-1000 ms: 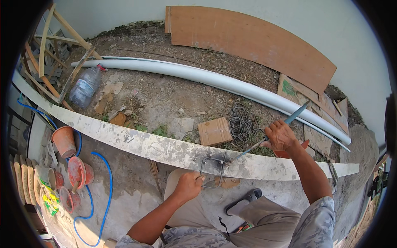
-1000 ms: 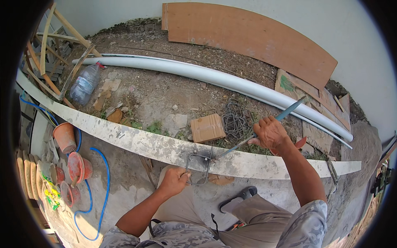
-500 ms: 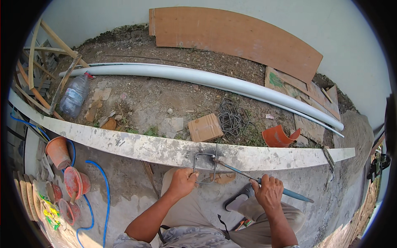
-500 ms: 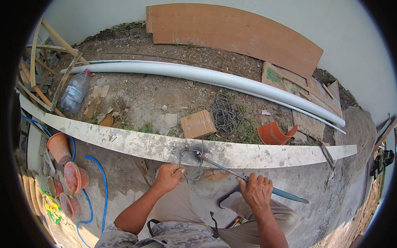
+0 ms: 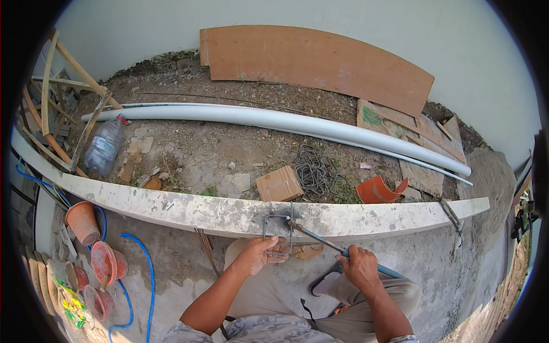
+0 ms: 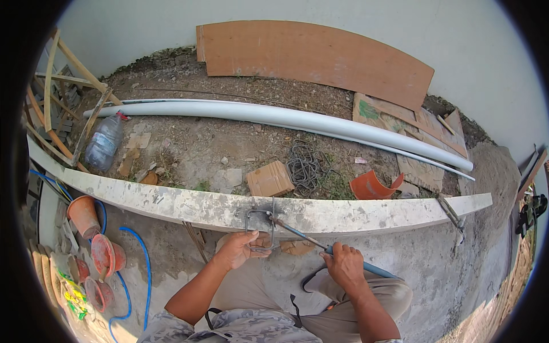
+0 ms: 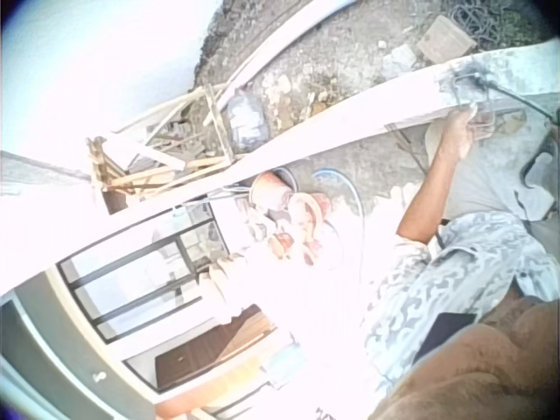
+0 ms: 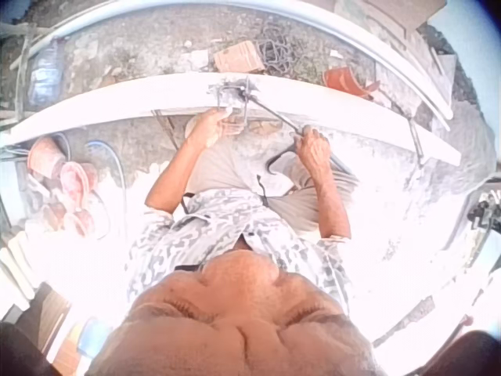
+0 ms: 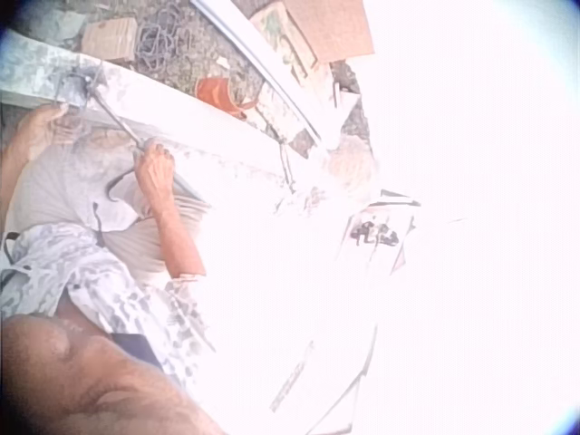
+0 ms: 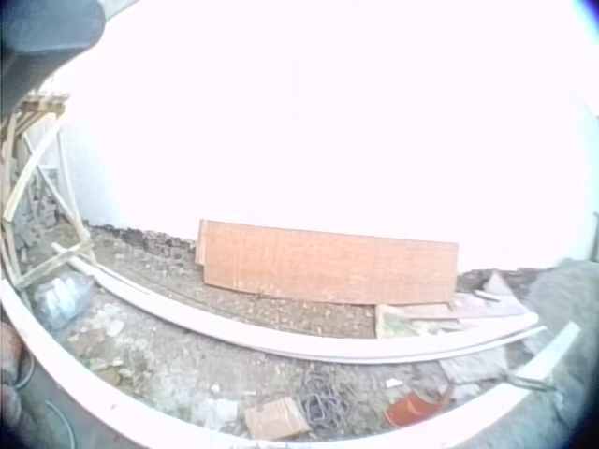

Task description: Manually bend a reinforcement bar using a bending tool on a concrete edge.

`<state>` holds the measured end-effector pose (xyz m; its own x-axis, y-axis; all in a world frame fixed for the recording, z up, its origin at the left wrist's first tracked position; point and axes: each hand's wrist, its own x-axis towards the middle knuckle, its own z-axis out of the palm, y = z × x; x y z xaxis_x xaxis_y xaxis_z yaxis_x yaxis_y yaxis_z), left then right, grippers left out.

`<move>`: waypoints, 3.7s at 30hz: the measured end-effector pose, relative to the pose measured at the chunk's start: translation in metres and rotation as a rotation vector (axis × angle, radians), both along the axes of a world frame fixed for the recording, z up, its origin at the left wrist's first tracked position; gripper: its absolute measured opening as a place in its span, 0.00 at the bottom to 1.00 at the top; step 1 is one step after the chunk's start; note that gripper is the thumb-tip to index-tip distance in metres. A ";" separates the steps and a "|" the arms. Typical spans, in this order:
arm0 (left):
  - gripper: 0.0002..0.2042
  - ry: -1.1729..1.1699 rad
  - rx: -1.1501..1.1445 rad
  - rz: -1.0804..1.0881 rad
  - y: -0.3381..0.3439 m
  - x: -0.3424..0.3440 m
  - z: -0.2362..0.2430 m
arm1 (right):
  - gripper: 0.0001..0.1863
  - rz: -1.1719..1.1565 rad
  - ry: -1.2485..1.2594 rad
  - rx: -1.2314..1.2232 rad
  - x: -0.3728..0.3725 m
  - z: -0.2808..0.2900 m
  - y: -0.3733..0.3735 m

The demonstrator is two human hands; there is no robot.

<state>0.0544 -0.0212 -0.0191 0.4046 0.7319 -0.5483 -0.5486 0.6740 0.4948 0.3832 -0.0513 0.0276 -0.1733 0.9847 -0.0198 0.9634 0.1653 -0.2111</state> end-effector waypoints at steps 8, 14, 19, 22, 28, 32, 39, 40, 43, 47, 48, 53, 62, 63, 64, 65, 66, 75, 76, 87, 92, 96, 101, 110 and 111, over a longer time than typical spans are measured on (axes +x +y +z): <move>0.26 -0.510 0.114 -0.157 0.009 0.005 -0.051 | 0.19 0.067 0.081 -0.025 0.012 0.015 0.017; 0.30 -0.484 0.167 -0.187 0.011 0.023 0.004 | 0.17 -0.122 0.326 0.039 0.041 0.072 0.035; 0.26 -0.018 0.277 -0.226 0.005 0.023 0.042 | 0.20 -0.250 0.426 0.102 0.063 0.066 0.034; 0.33 1.003 0.649 -0.426 0.008 0.021 0.097 | 0.19 -0.258 0.368 0.086 0.057 0.064 0.033; 0.47 1.793 1.083 -0.320 0.017 -0.001 0.107 | 0.20 -0.190 0.330 0.047 0.040 0.065 0.033; 0.51 1.826 1.203 -0.393 0.025 -0.003 0.091 | 0.20 -0.176 0.303 0.024 0.036 0.061 0.035; 0.67 1.842 1.228 -0.314 0.027 -0.005 0.068 | 0.20 -0.160 0.300 -0.013 0.032 0.060 0.033; 0.67 1.842 1.224 -0.312 0.026 -0.006 0.067 | 0.20 -0.158 0.291 -0.028 0.033 0.059 0.033; 0.69 1.850 1.246 -0.277 0.026 -0.016 0.057 | 0.20 -0.130 0.282 -0.057 0.032 0.059 0.032; 0.70 1.659 1.180 -0.223 0.028 -0.031 0.040 | 0.20 -0.091 0.260 -0.076 0.028 0.058 0.029; 0.71 1.625 1.176 -0.224 0.029 -0.033 0.039 | 0.20 -0.077 0.240 -0.076 0.027 0.058 0.029; 0.64 1.568 1.102 -0.285 0.029 -0.049 0.035 | 0.20 -0.039 0.205 -0.065 0.025 0.057 0.030; 0.44 1.514 1.144 -0.249 0.028 -0.058 0.026 | 0.19 -0.061 0.190 -0.144 0.020 0.063 0.032; 0.42 1.525 1.151 -0.261 0.029 -0.056 0.029 | 0.19 -0.035 0.206 -0.139 0.020 0.064 0.033; 0.42 1.518 1.151 -0.259 0.031 -0.056 0.028 | 0.18 -0.008 0.222 -0.133 0.020 0.065 0.034; 0.43 1.514 1.168 -0.274 0.032 -0.056 0.028 | 0.18 -0.010 0.217 -0.133 0.021 0.066 0.037; 0.43 1.509 1.185 -0.288 0.034 -0.056 0.028 | 0.18 0.011 0.192 -0.144 0.022 0.068 0.040; 0.45 1.447 1.176 -0.326 0.038 -0.049 0.029 | 0.13 0.326 -0.231 0.119 0.031 0.080 0.120; 0.45 1.446 1.172 -0.323 0.038 -0.048 0.030 | 0.13 0.330 -0.234 0.117 0.029 0.080 0.134; 0.43 1.418 1.131 -0.358 0.037 -0.048 0.032 | 0.03 0.772 -0.582 0.297 -0.025 0.112 0.251; 0.42 1.408 1.113 -0.349 0.037 -0.048 0.034 | 0.03 0.938 -0.614 0.374 -0.054 0.106 0.293; 0.42 1.392 1.101 -0.357 0.037 -0.047 0.033 | 0.03 0.982 -0.737 0.272 -0.081 0.096 0.317; 0.42 1.388 1.103 -0.354 0.037 -0.048 0.029 | 0.09 1.137 -0.631 0.316 -0.090 0.075 0.342; 0.40 1.384 1.066 -0.363 0.036 -0.048 0.036 | 0.20 1.137 -0.508 0.221 -0.081 0.033 0.355; 0.40 1.379 1.068 -0.359 0.036 -0.048 0.037 | 0.19 1.133 -0.513 0.239 -0.079 0.026 0.359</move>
